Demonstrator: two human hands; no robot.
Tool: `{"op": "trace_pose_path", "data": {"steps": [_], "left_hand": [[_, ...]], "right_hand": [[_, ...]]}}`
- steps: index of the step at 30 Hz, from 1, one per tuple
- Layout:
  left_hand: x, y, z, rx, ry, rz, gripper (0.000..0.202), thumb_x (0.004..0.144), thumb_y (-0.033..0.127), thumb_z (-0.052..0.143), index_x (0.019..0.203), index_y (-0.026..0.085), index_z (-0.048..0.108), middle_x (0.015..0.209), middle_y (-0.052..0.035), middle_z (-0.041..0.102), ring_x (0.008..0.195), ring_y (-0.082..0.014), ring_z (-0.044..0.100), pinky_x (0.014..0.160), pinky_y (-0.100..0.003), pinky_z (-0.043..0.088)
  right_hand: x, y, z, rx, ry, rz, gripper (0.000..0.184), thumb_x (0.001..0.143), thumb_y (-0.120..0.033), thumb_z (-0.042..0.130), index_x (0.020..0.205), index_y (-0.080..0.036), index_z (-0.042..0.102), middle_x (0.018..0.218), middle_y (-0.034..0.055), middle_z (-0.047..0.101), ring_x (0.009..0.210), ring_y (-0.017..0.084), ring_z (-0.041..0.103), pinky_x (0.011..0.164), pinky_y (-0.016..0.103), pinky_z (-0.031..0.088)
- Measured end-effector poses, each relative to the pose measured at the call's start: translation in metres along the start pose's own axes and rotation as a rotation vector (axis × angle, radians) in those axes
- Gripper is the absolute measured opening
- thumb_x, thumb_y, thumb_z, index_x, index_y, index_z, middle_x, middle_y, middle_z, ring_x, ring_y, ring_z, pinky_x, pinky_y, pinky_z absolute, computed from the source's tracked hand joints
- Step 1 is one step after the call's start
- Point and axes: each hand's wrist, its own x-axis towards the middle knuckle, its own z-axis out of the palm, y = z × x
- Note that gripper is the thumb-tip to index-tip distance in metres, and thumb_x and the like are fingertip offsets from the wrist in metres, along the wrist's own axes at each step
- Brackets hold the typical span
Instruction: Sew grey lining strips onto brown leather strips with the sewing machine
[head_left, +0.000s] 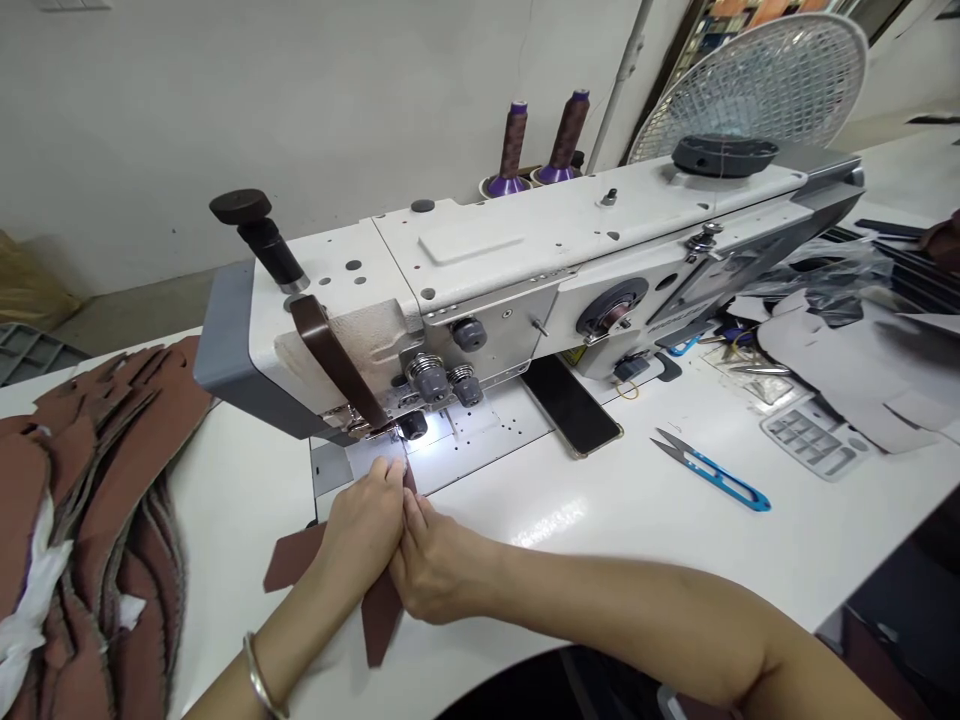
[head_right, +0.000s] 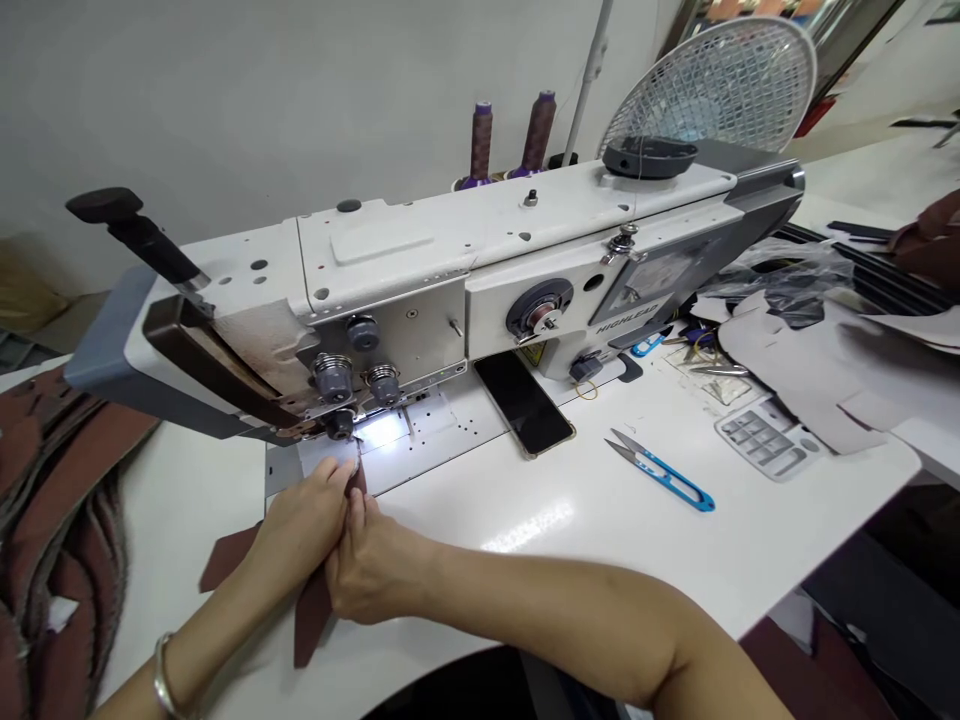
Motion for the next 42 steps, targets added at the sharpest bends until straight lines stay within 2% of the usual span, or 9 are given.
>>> {"op": "trace_pose_path", "data": {"steps": [3, 7, 10, 13, 20, 25, 31, 36, 42], "left_hand": [[-0.001, 0.000, -0.006, -0.008, -0.014, -0.018, 0.032, 0.091, 0.009, 0.036, 0.117, 0.016, 0.053, 0.101, -0.0073, 0.058, 0.075, -0.0172, 0.061, 0.064, -0.028, 0.045], [-0.006, -0.001, -0.012, -0.011, -0.060, -0.012, 0.033, 0.089, 0.009, 0.039, 0.118, 0.016, 0.053, 0.105, -0.0087, 0.059, 0.079, -0.0189, 0.063, 0.068, -0.031, 0.046], [-0.010, -0.002, -0.012, 0.003, -0.080, 0.002, 0.027, 0.090, 0.013, 0.039, 0.110, 0.015, 0.056, 0.106, -0.0101, 0.060, 0.080, -0.0207, 0.063, 0.068, -0.033, 0.046], [-0.011, -0.003, -0.010, -0.012, -0.079, 0.012, 0.026, 0.091, 0.013, 0.036, 0.103, 0.015, 0.059, 0.103, -0.0099, 0.061, 0.079, -0.0206, 0.063, 0.067, -0.032, 0.045], [-0.003, -0.005, -0.006, -0.115, -0.053, 0.008, 0.028, 0.094, 0.020, 0.035, 0.107, 0.016, 0.060, 0.100, -0.0083, 0.061, 0.073, -0.0183, 0.060, 0.065, -0.030, 0.041], [0.007, -0.003, -0.009, -0.212, -0.049, -0.019, 0.029, 0.092, 0.017, 0.033, 0.102, 0.016, 0.060, 0.096, -0.0079, 0.060, 0.074, -0.0196, 0.059, 0.065, -0.031, 0.040], [0.018, -0.007, -0.013, -0.273, -0.044, -0.040, 0.032, 0.092, 0.014, 0.032, 0.106, 0.015, 0.061, 0.101, -0.0092, 0.061, 0.081, -0.0196, 0.060, 0.070, -0.030, 0.041], [0.018, -0.008, -0.017, -0.180, -0.069, -0.038, 0.029, 0.093, 0.016, 0.034, 0.101, 0.017, 0.062, 0.100, -0.0078, 0.061, 0.082, -0.0198, 0.062, 0.068, -0.029, 0.040], [0.016, -0.007, -0.017, -0.119, -0.070, -0.027, 0.031, 0.094, 0.020, 0.034, 0.108, 0.018, 0.062, 0.097, -0.0070, 0.062, 0.074, -0.0197, 0.063, 0.062, -0.029, 0.039]], "right_hand": [[0.003, -0.001, -0.004, -0.002, -0.012, 0.004, 0.030, 0.085, -0.009, 0.040, 0.096, 0.008, 0.063, 0.095, 0.0360, 0.066, 0.086, 0.038, 0.070, 0.072, 0.055, 0.056], [0.012, -0.011, -0.012, -0.055, 0.002, -0.060, 0.030, 0.081, -0.007, 0.042, 0.090, 0.009, 0.065, 0.085, 0.0352, 0.067, 0.079, 0.041, 0.070, 0.059, 0.054, 0.055], [0.018, -0.020, -0.015, -0.116, 0.023, -0.085, 0.026, 0.076, -0.005, 0.045, 0.084, 0.005, 0.068, 0.077, 0.0306, 0.068, 0.074, 0.041, 0.070, 0.057, 0.054, 0.054], [0.019, -0.023, -0.015, -0.119, 0.029, -0.055, 0.025, 0.075, -0.004, 0.046, 0.083, 0.003, 0.068, 0.078, 0.0290, 0.069, 0.075, 0.041, 0.070, 0.058, 0.054, 0.055], [0.015, -0.011, -0.009, -0.116, 0.021, -0.063, 0.024, 0.078, -0.005, 0.047, 0.086, 0.003, 0.068, 0.077, 0.0274, 0.070, 0.075, 0.041, 0.070, 0.060, 0.057, 0.055], [0.016, -0.001, -0.002, -0.103, 0.086, -0.026, 0.023, 0.077, -0.004, 0.046, 0.080, 0.001, 0.068, 0.074, 0.0271, 0.069, 0.073, 0.041, 0.070, 0.059, 0.057, 0.054], [0.020, 0.007, 0.002, -0.113, 0.043, -0.026, 0.022, 0.077, -0.004, 0.047, 0.081, 0.003, 0.068, 0.077, 0.0291, 0.069, 0.072, 0.040, 0.069, 0.065, 0.064, 0.053], [0.020, 0.007, 0.001, -0.134, 0.065, -0.015, 0.020, 0.077, -0.006, 0.051, 0.082, 0.003, 0.069, 0.081, 0.0292, 0.069, 0.075, 0.041, 0.069, 0.064, 0.061, 0.053], [0.022, 0.009, 0.004, -0.084, 0.038, 0.004, 0.018, 0.076, -0.007, 0.052, 0.079, 0.000, 0.069, 0.080, 0.0289, 0.069, 0.073, 0.039, 0.068, 0.061, 0.060, 0.051]]}}
